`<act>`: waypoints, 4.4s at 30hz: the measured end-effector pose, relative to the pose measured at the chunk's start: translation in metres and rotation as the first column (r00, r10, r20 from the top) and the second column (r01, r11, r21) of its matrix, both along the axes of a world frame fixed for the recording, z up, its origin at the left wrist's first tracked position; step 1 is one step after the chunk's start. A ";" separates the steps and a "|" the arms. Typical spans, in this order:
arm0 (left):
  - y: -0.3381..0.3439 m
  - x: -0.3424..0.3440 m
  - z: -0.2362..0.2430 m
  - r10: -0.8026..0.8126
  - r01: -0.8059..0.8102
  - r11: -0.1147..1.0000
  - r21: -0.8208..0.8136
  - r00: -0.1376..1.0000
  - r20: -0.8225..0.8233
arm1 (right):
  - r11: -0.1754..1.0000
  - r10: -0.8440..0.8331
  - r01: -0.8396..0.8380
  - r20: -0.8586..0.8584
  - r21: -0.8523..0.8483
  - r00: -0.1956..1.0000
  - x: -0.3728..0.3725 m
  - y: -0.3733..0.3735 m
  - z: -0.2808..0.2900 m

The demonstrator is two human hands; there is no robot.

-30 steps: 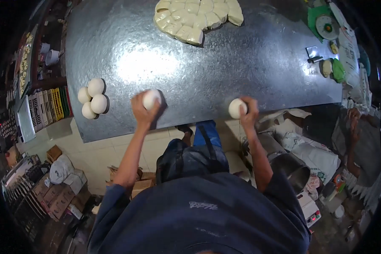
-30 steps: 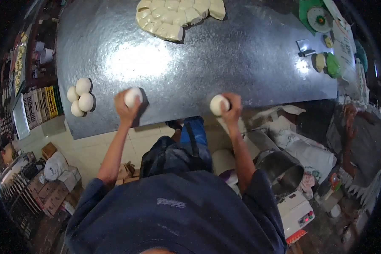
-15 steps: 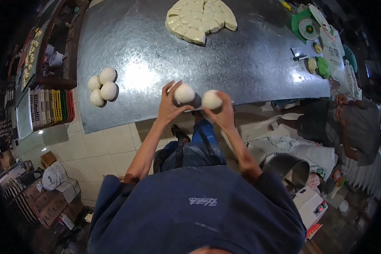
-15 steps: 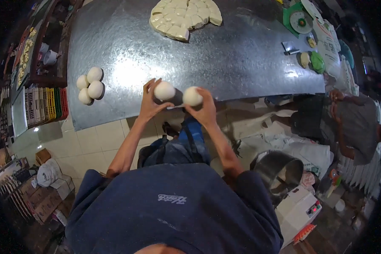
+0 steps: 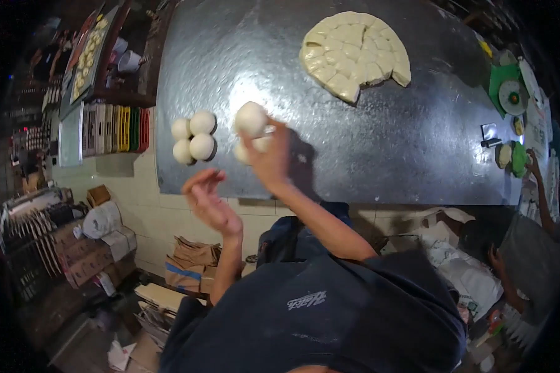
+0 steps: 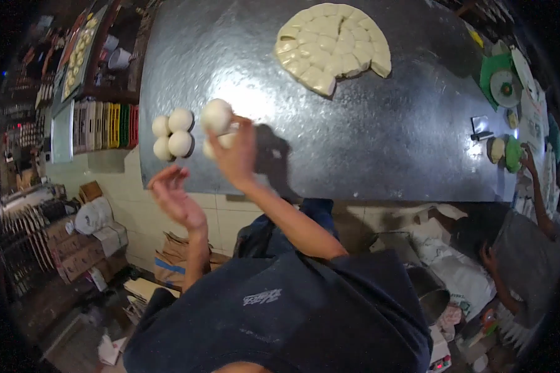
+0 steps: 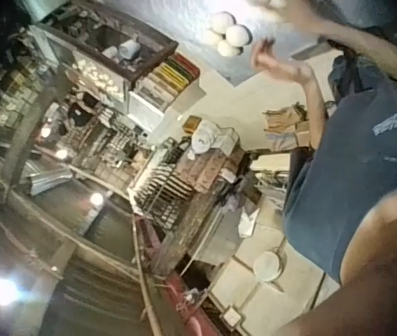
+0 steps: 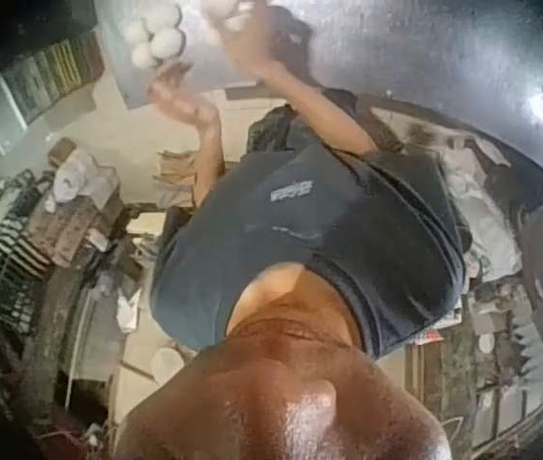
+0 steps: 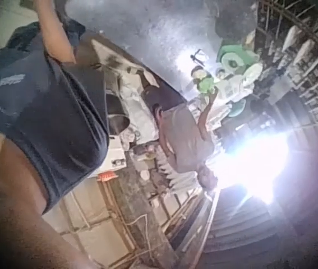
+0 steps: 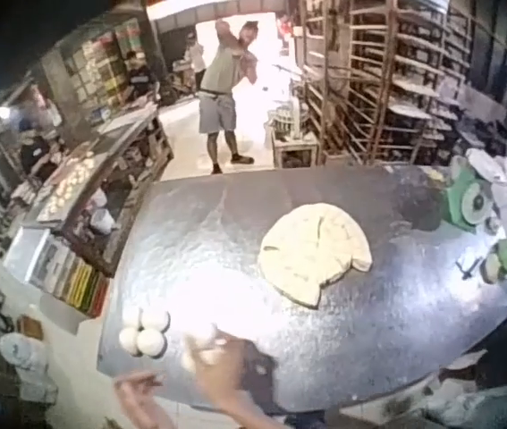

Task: Shaping pieces of dough into rounds and weighing them on a scale at a bakery workbench.

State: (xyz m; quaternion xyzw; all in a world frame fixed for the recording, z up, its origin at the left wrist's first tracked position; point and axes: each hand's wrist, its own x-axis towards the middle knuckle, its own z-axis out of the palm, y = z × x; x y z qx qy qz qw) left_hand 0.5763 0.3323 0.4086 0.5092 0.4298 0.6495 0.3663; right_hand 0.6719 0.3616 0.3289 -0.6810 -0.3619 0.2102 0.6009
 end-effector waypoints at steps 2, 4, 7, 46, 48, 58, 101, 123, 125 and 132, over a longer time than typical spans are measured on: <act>0.005 0.009 0.006 -0.066 0.057 0.995 -0.076 0.990 -0.127 | 0.951 0.212 -0.206 0.001 -0.233 0.977 -0.016 0.026 -0.019; 0.013 0.033 -0.003 -0.133 0.112 0.988 -0.104 0.966 -0.223 | 0.867 0.323 -0.332 -0.089 -0.371 0.942 -0.003 0.031 -0.047; 0.031 0.100 -0.021 -0.320 0.150 0.839 -0.524 0.914 -0.250 | 0.936 0.136 -0.283 -0.525 -0.210 0.840 0.079 0.004 -0.086; 0.102 0.147 -0.167 -0.026 0.262 0.962 0.081 0.381 -0.924 | 0.719 -0.143 0.476 0.563 -0.507 0.814 0.323 -0.089 -0.092; 0.059 0.120 -0.166 0.097 0.306 0.910 0.280 0.500 -0.860 | 0.813 -0.217 0.550 0.778 -0.190 0.590 0.297 -0.118 -0.098; 0.041 0.072 -0.141 -0.622 0.316 0.777 -0.544 0.512 -0.592 | 0.970 0.207 -0.063 0.666 -0.233 0.716 0.283 -0.207 -0.053; 0.047 0.095 -0.163 -0.061 0.139 0.990 0.023 0.568 -0.821 | 0.945 -0.184 0.311 0.618 -0.103 0.764 0.295 -0.194 -0.101; 0.054 0.183 -0.229 -0.034 0.158 0.985 0.067 0.565 -0.825 | 0.877 -0.289 0.435 0.504 -0.201 0.814 0.272 -0.107 -0.137; 0.004 0.157 -0.200 -0.168 0.280 0.960 -0.005 0.565 -0.808 | 0.943 -0.219 0.313 0.490 -0.117 0.843 0.239 -0.144 -0.118; -0.003 0.096 -0.149 -0.339 0.305 0.930 -0.203 0.501 -0.796 | 0.986 0.007 0.063 0.422 -0.153 0.906 0.246 -0.178 -0.091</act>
